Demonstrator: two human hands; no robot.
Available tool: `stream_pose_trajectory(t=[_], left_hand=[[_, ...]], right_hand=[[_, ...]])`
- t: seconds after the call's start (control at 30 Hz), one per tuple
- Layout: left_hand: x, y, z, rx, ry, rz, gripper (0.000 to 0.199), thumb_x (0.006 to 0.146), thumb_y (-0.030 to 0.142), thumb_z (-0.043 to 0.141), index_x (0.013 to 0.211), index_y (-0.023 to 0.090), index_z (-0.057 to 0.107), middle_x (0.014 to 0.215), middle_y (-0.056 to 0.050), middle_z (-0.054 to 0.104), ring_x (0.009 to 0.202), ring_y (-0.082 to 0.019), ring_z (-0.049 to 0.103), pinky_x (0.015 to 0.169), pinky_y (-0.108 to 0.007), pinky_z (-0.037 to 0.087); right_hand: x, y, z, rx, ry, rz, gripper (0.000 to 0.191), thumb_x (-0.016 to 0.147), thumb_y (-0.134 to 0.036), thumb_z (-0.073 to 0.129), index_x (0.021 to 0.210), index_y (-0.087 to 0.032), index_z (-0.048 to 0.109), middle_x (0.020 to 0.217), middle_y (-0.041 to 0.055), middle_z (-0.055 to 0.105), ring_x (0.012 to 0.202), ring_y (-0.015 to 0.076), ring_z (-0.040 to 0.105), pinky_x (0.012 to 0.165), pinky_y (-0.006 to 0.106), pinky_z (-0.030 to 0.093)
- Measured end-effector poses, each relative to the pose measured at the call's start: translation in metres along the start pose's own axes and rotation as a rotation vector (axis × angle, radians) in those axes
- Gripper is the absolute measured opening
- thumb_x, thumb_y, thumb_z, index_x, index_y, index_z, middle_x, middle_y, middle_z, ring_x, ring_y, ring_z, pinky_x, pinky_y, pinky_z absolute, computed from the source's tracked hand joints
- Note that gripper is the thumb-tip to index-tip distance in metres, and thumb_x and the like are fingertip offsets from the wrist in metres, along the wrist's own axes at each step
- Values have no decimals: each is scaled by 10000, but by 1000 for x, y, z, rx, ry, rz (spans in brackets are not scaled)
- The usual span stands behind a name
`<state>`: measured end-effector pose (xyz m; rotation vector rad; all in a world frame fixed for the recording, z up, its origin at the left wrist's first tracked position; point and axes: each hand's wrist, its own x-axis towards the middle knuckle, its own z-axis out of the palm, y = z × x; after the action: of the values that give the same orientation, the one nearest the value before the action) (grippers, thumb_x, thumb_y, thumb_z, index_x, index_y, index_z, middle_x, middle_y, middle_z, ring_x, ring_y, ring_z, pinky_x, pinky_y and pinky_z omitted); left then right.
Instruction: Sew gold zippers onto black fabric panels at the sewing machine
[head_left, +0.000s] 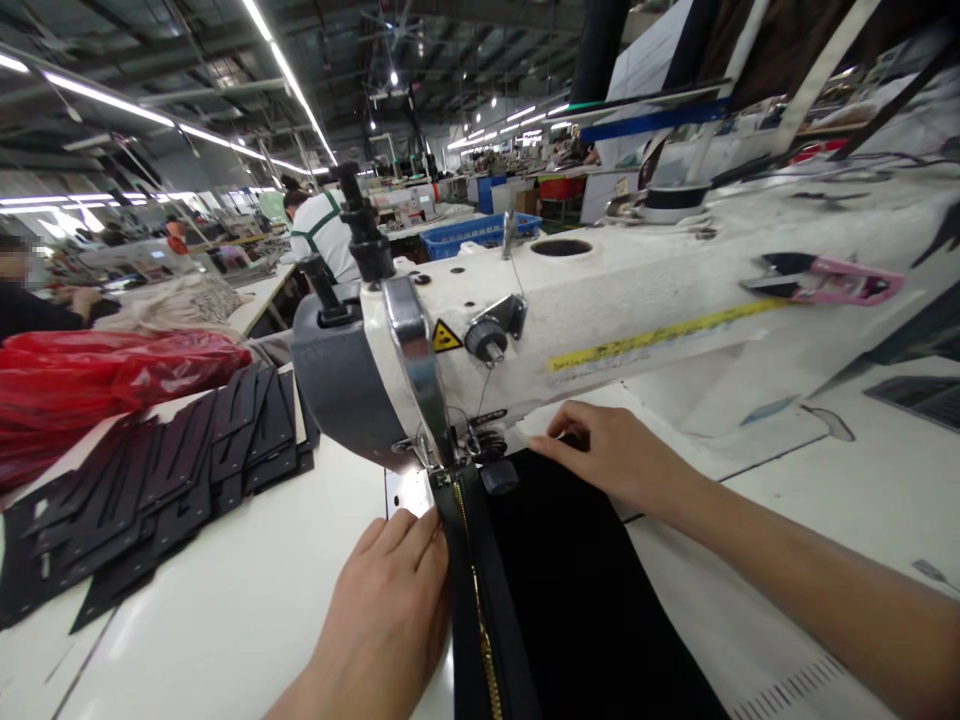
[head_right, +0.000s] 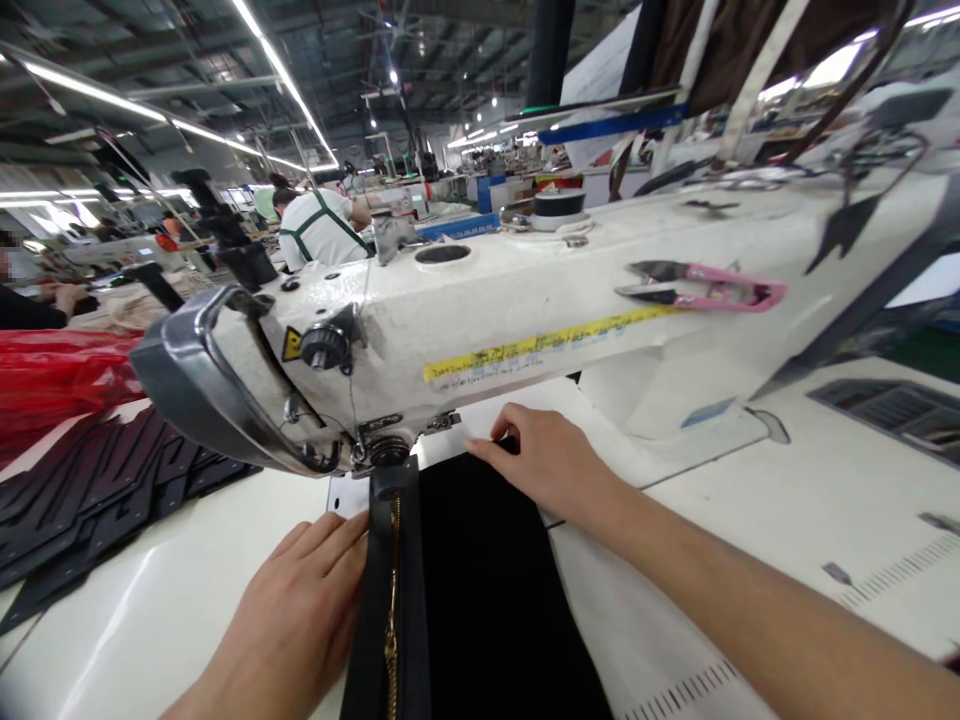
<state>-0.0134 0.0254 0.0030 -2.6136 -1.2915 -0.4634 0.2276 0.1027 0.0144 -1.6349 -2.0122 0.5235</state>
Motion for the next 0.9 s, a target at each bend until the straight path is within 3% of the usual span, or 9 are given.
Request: stream_pose_trajectory(t=[0.1, 0.2, 0.37, 0.5, 0.57, 0.67, 0.8, 0.9], left_hand=[[4, 0, -2, 36, 20, 35, 171, 765, 68, 441, 832, 147, 577, 891, -72, 626, 756, -215, 520, 651, -344, 413], [8, 1, -6, 62, -9, 58, 141, 769, 77, 465, 797, 144, 587, 850, -72, 630, 730, -210, 526, 625, -331, 410], [9, 2, -8, 72, 17, 30, 132, 772, 86, 475, 763, 151, 589, 848, -67, 636, 720, -209, 526, 607, -332, 404], [7, 4, -7, 74, 44, 7, 145, 788, 81, 459, 764, 149, 586, 848, -65, 635, 740, -219, 524, 599, -340, 412], [6, 4, -6, 89, 60, 23, 157, 791, 76, 448, 737, 145, 578, 822, -69, 631, 761, -228, 523, 597, -341, 414], [7, 5, -6, 130, 61, 56, 169, 790, 60, 439, 741, 145, 577, 798, -71, 623, 796, -237, 519, 606, -338, 411], [9, 6, -6, 185, -3, 64, 148, 788, 63, 455, 766, 146, 576, 805, -76, 610, 788, -239, 508, 609, -338, 405], [11, 7, -7, 181, -49, 56, 115, 777, 76, 481, 752, 147, 567, 787, -73, 597, 735, -235, 497, 591, -345, 409]], right_hand=[[-1, -2, 1, 20, 45, -137, 113, 792, -300, 579, 728, -208, 563, 639, -20, 598, 605, 151, 559, 571, 249, 390], [5, 4, 6, -104, 198, -364, 114, 833, -210, 516, 724, -191, 543, 715, 15, 605, 700, 171, 559, 662, 272, 398], [13, 13, 16, -358, 83, -358, 107, 858, -178, 493, 758, -163, 529, 703, 52, 590, 686, 199, 546, 643, 306, 411], [-2, -1, 12, -545, 250, -513, 209, 877, -149, 423, 747, -136, 586, 778, 116, 608, 764, 257, 549, 689, 399, 435], [-13, -14, 14, -411, 282, -674, 225, 892, -152, 403, 817, -129, 614, 850, 120, 628, 818, 242, 559, 753, 401, 458], [-25, -29, 26, -148, 228, -869, 259, 917, -183, 376, 977, -93, 612, 978, 128, 645, 931, 212, 578, 851, 356, 481], [-28, -35, 43, -109, 94, -914, 332, 911, -136, 325, 1029, -17, 612, 1055, 167, 636, 1027, 222, 577, 928, 338, 466], [-27, -32, 46, -101, 85, -889, 324, 904, -137, 351, 1026, 1, 617, 1071, 186, 627, 1042, 236, 574, 947, 349, 454]])
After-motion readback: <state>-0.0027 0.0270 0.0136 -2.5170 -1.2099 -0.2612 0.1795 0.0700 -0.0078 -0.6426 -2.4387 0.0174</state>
